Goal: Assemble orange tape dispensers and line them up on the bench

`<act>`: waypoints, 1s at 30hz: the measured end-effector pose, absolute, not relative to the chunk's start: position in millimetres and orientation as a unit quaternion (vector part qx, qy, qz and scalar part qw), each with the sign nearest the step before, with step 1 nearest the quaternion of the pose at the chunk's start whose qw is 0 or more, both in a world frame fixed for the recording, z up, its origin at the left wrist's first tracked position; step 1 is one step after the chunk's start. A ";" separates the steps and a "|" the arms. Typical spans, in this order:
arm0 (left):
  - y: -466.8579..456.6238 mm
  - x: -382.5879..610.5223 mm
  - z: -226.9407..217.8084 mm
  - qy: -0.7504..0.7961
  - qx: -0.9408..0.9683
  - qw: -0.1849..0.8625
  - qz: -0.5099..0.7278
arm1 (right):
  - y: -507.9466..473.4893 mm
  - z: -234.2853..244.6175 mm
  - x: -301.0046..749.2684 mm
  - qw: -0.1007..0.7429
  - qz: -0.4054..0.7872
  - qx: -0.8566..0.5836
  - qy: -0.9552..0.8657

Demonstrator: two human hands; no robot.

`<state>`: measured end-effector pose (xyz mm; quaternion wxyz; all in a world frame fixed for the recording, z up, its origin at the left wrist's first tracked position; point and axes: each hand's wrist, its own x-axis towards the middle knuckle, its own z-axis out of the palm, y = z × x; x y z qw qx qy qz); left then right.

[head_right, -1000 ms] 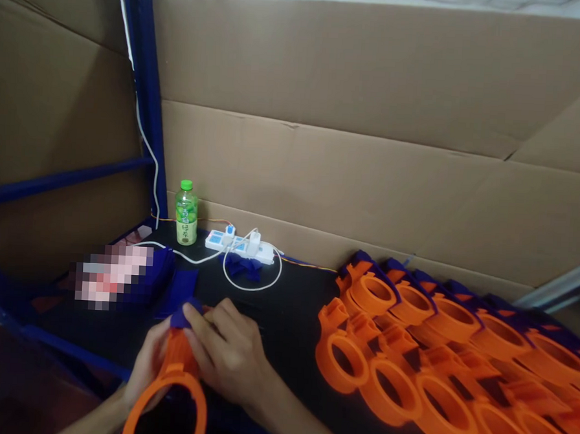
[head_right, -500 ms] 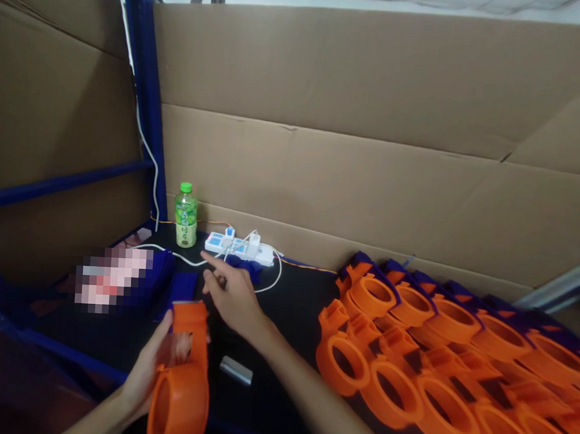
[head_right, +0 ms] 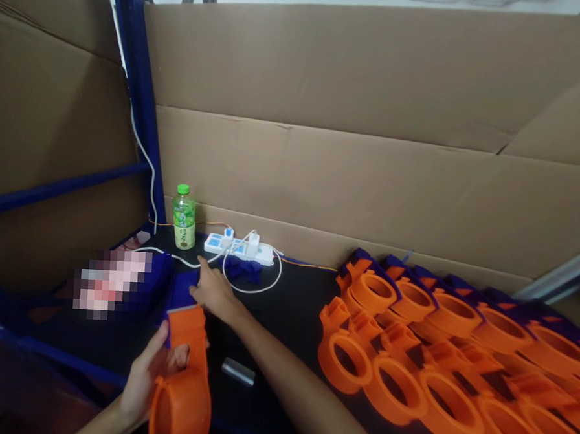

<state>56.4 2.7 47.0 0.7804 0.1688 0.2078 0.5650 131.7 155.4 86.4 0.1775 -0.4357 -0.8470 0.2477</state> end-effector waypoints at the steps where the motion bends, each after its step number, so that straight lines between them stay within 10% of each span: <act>1: 2.3 57.2 47.8 0.208 0.165 0.780 0.567 | 154.2 91.1 135.3 0.190 0.241 -0.433 -0.847; 30: 1.9 59.2 40.1 0.292 0.229 0.618 0.693 | 37.9 146.4 240.7 0.280 0.257 -0.305 -0.873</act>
